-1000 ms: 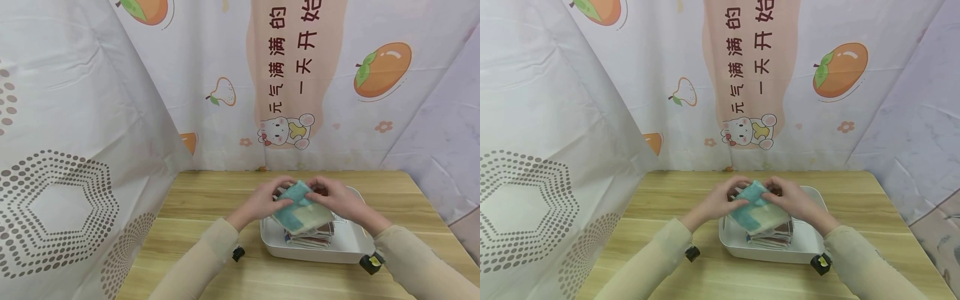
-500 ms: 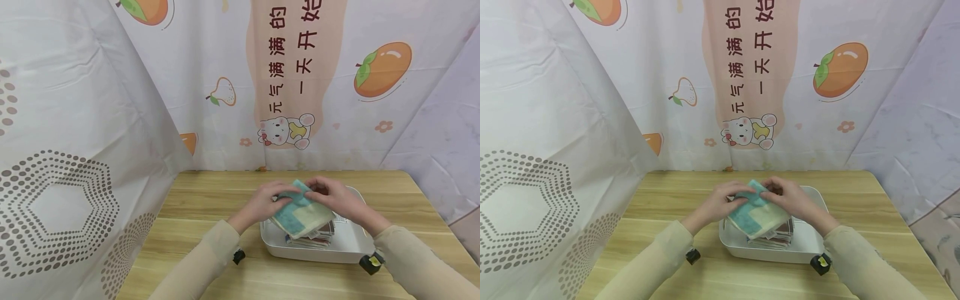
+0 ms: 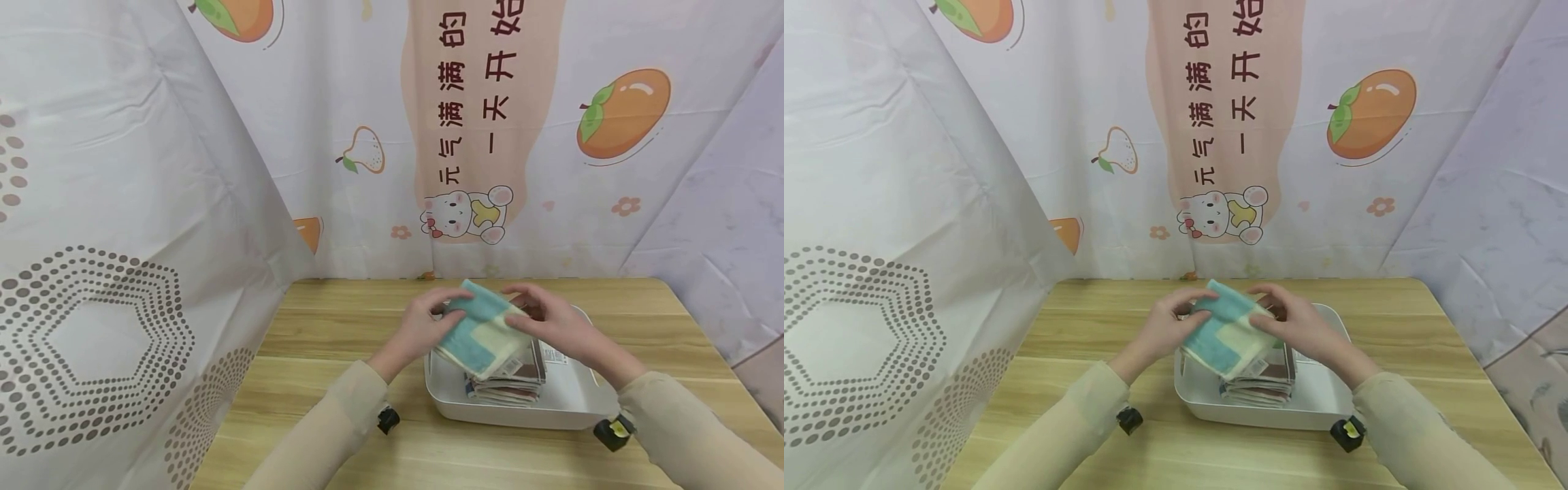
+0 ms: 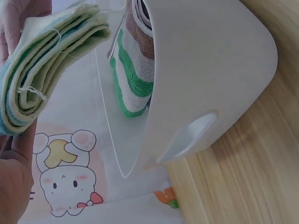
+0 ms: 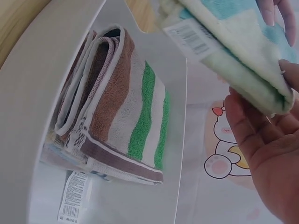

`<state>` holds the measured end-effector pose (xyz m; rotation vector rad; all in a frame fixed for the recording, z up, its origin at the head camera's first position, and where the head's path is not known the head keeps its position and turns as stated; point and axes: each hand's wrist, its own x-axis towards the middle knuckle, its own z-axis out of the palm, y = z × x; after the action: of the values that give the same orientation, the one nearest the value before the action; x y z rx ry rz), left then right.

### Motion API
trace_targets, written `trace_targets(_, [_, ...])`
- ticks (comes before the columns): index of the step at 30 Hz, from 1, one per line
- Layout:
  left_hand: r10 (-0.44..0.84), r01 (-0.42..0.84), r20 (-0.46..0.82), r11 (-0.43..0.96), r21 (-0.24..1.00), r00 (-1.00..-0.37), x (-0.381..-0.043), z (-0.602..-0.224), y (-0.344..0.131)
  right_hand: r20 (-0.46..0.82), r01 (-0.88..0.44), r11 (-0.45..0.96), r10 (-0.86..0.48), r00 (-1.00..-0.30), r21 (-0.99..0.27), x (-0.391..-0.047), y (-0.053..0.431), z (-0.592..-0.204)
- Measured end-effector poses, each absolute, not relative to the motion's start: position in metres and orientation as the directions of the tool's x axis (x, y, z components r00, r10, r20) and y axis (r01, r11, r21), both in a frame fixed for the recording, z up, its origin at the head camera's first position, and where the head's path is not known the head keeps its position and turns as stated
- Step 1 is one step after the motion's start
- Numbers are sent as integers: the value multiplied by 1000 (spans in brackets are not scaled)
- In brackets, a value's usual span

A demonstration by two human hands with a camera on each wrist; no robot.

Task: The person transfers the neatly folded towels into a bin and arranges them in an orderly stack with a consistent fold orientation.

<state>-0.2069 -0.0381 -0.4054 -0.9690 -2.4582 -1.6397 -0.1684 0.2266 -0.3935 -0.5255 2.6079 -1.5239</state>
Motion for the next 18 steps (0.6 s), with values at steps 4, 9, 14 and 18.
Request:
trace_targets(4, [415, 390, 273, 230, 892, -868, -207, -405, -39, 136, -264, 429, -306, -942, -864, -168, 228, -395])
trace_targets(9, [368, 266, 197, 147, 953, -909, -209, -405, -41, 163, -263, 403, -267, -950, -876, -167, 226, -398])
trace_targets(14, [332, 191, 158, 69, 979, -930, -210, -406, -40, 219, -303, 375, -248, -943, -876, -167, 223, -403])
trace_targets(18, [291, 139, 127, 21, 990, -948, -211, -407, -39, 257, -339, 351, -260, -931, -873, -167, 220, -406])
